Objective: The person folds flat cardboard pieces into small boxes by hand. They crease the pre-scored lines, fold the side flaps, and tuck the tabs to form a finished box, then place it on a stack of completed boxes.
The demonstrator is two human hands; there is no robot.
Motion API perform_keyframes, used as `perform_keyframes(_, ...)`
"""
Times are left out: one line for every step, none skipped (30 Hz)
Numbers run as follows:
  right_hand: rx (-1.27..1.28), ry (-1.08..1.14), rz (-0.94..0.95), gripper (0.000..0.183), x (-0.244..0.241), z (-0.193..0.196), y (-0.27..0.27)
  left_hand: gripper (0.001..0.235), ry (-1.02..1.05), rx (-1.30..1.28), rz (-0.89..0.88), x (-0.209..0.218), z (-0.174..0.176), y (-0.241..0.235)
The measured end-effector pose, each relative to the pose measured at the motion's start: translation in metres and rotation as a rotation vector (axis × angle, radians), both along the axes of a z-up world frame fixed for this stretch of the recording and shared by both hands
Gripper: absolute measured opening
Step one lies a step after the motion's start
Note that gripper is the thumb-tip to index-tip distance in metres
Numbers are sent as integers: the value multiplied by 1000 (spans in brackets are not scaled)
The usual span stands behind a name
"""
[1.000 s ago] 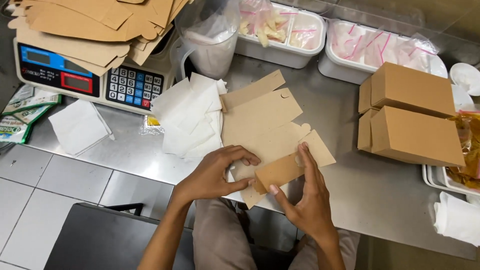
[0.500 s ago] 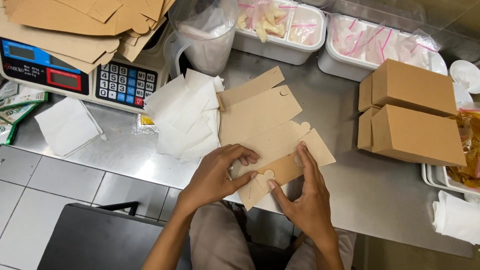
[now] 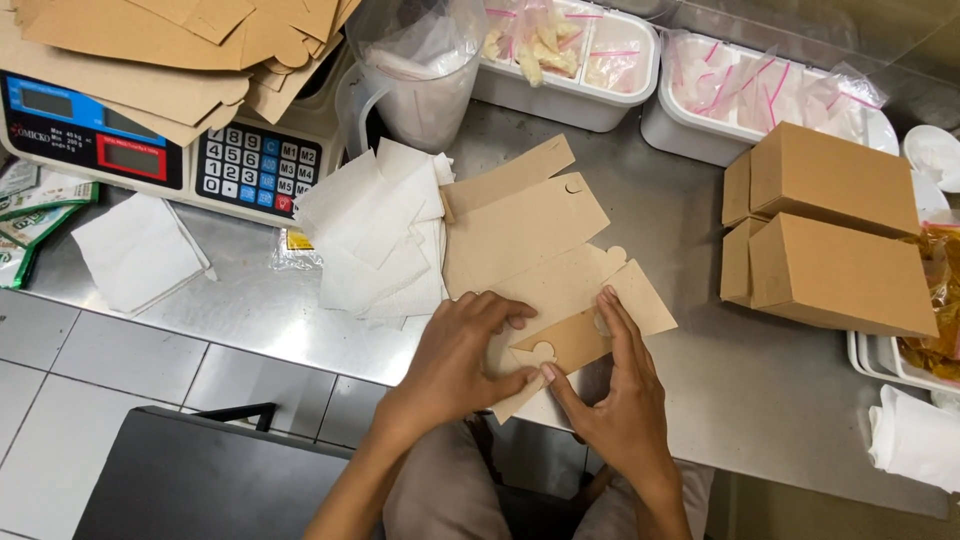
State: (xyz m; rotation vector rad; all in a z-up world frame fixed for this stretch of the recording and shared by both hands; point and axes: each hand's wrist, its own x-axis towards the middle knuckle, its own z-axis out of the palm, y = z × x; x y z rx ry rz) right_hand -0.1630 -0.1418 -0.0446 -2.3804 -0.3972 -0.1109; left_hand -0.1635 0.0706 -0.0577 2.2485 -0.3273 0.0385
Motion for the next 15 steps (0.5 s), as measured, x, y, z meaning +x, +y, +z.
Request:
perform_keyframes(0,1,-2,88,0,-1,0,55,1,0,-2,-3,3,-2)
perform_keyframes(5,-23,14,89,0,-2,-1,56,-31,-11,10,-6,6,-4)
perform_keyframes(9,-47,29,89,1,-3,-1,57,-64,-24,22,-8,9,-6)
perform_keyframes(8,-46,27,89,1,-3,-1,57,-63,-25,20,-9,10,-6)
perform_keyframes(11,-38,21,89,1,-3,-1,59,-54,-19,17,-9,11,-5)
perform_keyframes(15,-29,15,89,1,-3,-1,61,-45,-13,15,-10,12,-5)
perform_keyframes(12,-28,14,89,1,-3,-1,61,-44,-16,14,-10,12,-5)
perform_keyframes(17,-33,22,88,1,-3,-1,63,-40,-14,14,-10,12,-5)
perform_keyframes(24,-39,31,87,1,-2,-1,64,-38,-11,15,-10,12,-5)
perform_keyframes(24,-40,31,87,1,-2,-1,64,-39,-11,15,-10,12,-5)
perform_keyframes(22,-43,30,87,1,-3,-1,64,-43,-13,8,-10,12,-4)
perform_keyframes(21,-46,30,86,1,-3,-2,64,-47,-15,2,-10,12,-4)
perform_keyframes(22,-46,28,86,1,-2,-2,64,-47,-14,0,-11,13,-4)
perform_keyframes(28,-52,37,86,1,-2,-1,61,-28,-27,13,-11,14,-5)
perform_keyframes(33,-58,48,85,1,-1,-2,58,-10,-41,26,-11,15,-5)
